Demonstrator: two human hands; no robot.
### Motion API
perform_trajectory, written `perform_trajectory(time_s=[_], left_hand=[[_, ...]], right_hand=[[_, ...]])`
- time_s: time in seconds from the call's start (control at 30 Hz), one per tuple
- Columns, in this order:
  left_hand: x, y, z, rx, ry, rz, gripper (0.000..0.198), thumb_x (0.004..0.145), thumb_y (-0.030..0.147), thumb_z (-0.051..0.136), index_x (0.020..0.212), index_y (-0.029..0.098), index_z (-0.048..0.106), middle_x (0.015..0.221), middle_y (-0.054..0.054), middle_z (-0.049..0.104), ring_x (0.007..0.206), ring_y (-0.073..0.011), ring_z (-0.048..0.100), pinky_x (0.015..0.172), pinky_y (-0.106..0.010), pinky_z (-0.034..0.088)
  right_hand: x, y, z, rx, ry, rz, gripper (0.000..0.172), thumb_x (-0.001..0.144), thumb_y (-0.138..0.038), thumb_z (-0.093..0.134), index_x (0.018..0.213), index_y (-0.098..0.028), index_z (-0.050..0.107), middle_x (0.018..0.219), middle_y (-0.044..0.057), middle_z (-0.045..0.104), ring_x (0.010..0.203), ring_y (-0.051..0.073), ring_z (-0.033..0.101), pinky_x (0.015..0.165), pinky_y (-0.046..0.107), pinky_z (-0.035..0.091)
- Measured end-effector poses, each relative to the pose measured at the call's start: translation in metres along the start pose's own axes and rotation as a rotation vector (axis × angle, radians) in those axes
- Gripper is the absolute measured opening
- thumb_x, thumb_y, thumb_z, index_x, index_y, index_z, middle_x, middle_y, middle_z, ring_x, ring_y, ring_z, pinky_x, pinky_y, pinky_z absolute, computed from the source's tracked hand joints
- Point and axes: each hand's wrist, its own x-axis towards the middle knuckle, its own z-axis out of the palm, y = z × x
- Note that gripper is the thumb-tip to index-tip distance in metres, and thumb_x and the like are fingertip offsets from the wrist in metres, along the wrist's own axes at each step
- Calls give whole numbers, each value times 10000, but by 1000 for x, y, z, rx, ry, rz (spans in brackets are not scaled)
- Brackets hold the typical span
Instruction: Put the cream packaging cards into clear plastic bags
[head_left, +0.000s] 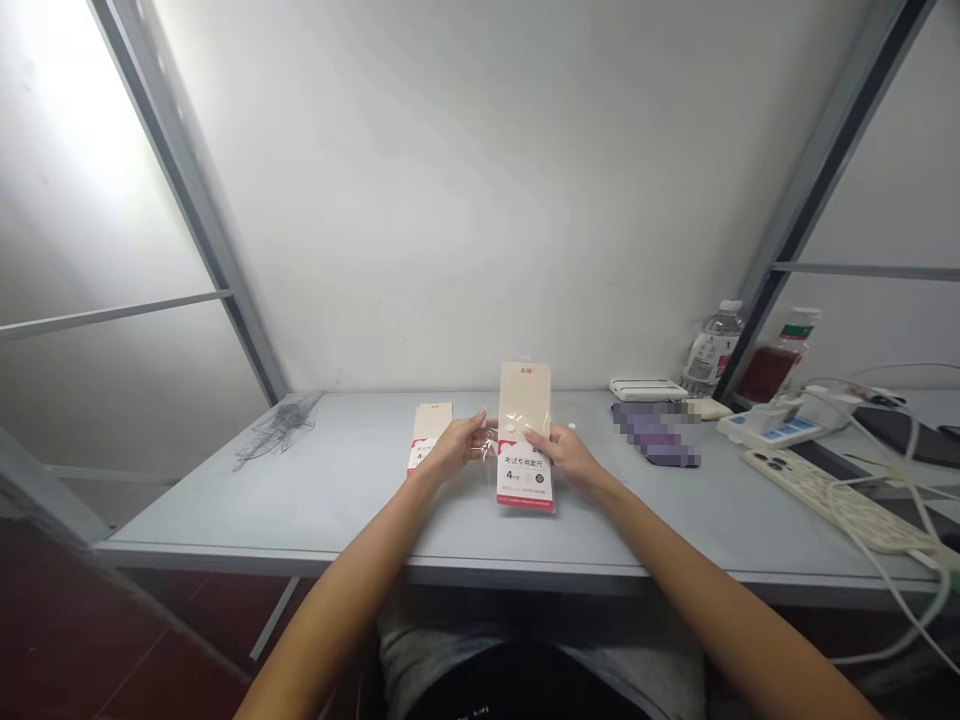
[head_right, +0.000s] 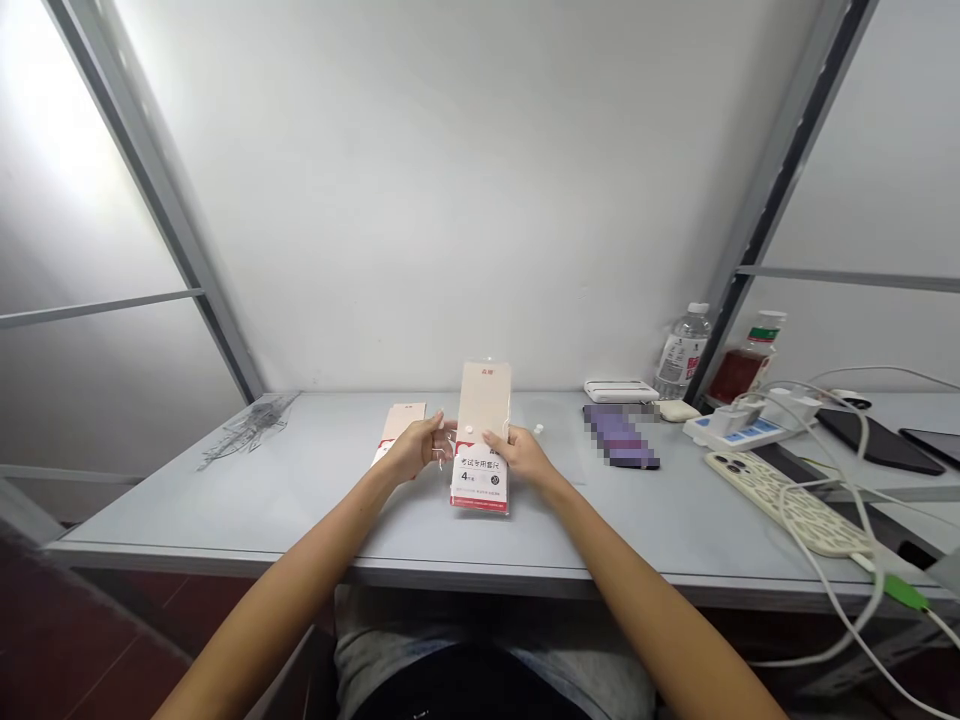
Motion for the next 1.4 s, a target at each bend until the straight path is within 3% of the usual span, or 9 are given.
perform_trajectory(time_s=[0.33,0.5,0.73,0.9,1.4], left_hand=[[-3,2,0,-129,-99,-41,462,771,570,433,863,142,582,803,-53,576,567,-110,527,520,-239,371],[-4,0,4,-19,-120,2,400,775,501,490,888,131,594,806,-59,575,600,-99,510,553,-234,366],[-7,-3,10,186,-81,53,353,714,462,591,794,120,619,770,-60,579,661,-112,508,597,-247,358],[-7,-3,11,221,-48,55,347,711,454,593,823,128,627,756,-50,577,646,-108,498,613,-255,370],[-3,-7,10,269,16,101,308,669,420,620,616,120,574,588,-8,502,529,-86,431,531,-254,324]], right_hand=[[0,0,1,30,0,-2,398,691,-530,590,773,-141,611,742,80,683,652,218,633,571,310,480],[0,0,2,28,-7,-11,395,691,-527,592,780,-143,606,736,78,680,644,213,630,565,308,479],[-2,0,5,-11,-30,-22,395,695,-526,584,798,-144,602,728,59,674,641,203,626,569,303,472],[-2,2,6,-40,-62,-47,395,717,-512,568,816,-131,605,768,82,678,670,207,629,588,307,475],[-6,-2,8,-123,-123,-60,437,710,-535,558,845,-126,630,819,95,680,730,224,623,621,320,468]])
